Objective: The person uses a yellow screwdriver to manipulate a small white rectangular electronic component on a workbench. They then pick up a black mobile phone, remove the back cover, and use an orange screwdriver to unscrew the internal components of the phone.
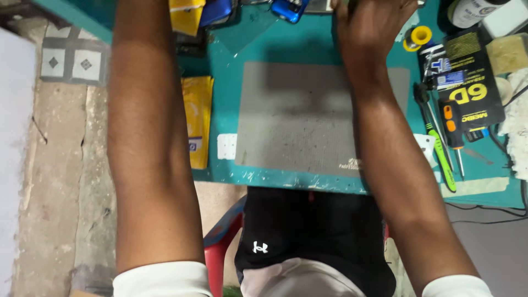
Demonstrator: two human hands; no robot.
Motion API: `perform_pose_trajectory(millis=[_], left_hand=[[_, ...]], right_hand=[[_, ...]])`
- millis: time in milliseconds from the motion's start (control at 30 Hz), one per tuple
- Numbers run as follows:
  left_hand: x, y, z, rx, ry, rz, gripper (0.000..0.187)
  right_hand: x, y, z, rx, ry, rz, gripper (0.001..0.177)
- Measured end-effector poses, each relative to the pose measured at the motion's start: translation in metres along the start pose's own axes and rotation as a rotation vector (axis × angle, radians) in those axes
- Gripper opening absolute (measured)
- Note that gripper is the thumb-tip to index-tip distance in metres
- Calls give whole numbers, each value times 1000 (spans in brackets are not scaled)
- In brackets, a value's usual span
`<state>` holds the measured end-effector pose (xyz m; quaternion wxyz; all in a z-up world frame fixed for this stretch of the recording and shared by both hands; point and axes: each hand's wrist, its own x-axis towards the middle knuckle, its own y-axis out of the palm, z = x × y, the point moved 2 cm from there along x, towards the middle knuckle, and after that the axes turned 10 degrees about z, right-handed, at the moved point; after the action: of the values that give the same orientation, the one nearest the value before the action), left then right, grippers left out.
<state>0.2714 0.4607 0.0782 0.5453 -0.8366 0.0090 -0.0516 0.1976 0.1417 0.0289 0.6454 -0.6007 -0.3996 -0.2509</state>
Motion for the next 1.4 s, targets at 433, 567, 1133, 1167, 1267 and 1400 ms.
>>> perform_pose_trajectory(millis=[433,567,1133,1167,1267,1400], left_hand=[[84,-4,-49,-39,-12,64,20],[72,-12,-54,-130,51,11,23],[-114,-11,-96,-1127,381,142,56],[-144,0,-99,-1324,340,247,61],[-219,25,-111,-1616,190,435,72],[-267,57,-116,-1735,100,474,71]], right_hand=[[17,-9,2,37,206,193,29],[17,-12,5,48,198,186,30],[57,-147,50,521,88,123,16],[47,-160,54,609,98,220,19],[10,-204,56,852,109,487,29],[-50,-237,62,1056,123,770,54]])
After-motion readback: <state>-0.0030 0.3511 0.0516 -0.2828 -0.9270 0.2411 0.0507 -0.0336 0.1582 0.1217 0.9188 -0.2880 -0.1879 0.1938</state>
